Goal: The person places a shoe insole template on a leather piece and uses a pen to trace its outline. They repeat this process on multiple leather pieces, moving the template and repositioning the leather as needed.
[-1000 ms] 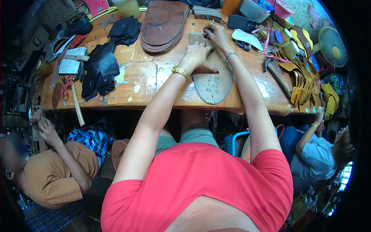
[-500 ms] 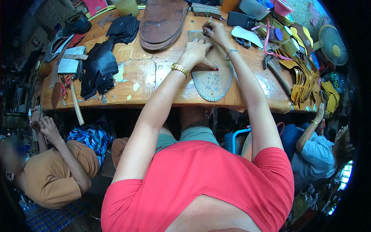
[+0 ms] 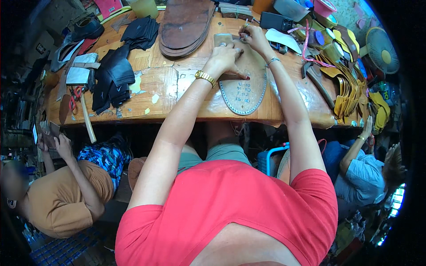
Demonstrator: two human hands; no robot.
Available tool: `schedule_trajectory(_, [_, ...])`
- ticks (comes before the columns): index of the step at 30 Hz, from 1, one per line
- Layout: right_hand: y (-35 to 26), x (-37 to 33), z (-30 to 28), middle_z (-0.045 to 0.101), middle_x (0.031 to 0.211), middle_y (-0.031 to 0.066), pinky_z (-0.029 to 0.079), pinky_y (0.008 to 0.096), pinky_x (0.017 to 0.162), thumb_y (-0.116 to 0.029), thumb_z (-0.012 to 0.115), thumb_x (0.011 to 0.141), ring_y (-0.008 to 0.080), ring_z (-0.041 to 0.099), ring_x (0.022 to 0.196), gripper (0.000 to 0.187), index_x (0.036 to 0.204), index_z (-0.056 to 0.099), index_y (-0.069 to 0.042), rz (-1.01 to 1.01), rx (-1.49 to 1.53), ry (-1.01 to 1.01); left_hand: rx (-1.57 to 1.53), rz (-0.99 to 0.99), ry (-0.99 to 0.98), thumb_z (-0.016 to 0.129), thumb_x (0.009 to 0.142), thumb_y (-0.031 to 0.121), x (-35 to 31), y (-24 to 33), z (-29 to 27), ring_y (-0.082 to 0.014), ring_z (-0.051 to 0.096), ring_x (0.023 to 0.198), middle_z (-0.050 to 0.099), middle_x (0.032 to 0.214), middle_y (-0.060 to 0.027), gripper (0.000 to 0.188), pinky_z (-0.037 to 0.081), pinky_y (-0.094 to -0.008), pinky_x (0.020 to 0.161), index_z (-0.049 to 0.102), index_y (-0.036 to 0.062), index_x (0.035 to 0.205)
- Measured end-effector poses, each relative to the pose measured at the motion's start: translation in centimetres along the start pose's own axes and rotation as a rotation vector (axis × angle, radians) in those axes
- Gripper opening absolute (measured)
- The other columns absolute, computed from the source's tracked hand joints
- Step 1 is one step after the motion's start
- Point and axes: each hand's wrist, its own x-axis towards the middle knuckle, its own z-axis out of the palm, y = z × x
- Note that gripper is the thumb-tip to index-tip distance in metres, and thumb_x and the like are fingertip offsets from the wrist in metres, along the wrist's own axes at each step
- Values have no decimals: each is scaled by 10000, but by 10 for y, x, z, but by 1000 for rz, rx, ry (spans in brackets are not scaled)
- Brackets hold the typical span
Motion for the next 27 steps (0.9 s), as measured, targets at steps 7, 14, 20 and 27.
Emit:
schedule_trajectory(7, [15, -8, -12, 680, 801, 189, 522, 379, 714, -47, 637, 791, 306, 677, 758, 129, 892, 682, 21, 52, 31, -17, -14, 0, 9, 749, 482, 745, -2, 0, -2, -347, 558, 1119, 559, 1232, -164, 1011, 465, -434, 935, 596, 83, 1230])
schedule_trajectory(14, [18, -1, -5, 681, 835, 211, 525, 407, 755, -67, 634, 811, 350, 675, 815, 138, 906, 687, 17, 96, -27, 75, 11, 12, 12, 732, 495, 757, -3, 3, -5, -347, 575, 1094, 562, 1196, -160, 1011, 480, -425, 909, 588, 110, 1258])
schedule_trajectory(20, [30, -4, -1, 699, 831, 175, 553, 361, 671, -54, 627, 856, 280, 700, 749, 128, 942, 683, 24, 138, 76, 177, 15, 22, 26, 723, 481, 772, -1, 1, -1, -318, 566, 1126, 561, 1220, -145, 1063, 474, -413, 932, 567, 104, 1294])
schedule_trajectory(27, [13, -32, -22, 704, 819, 88, 570, 239, 578, -110, 631, 920, 133, 687, 682, 142, 938, 678, 23, 258, 543, 385, 10, -7, -3, 738, 472, 757, -2, 4, -3, -310, 535, 1184, 540, 1296, -136, 1076, 453, -410, 972, 560, 99, 1305])
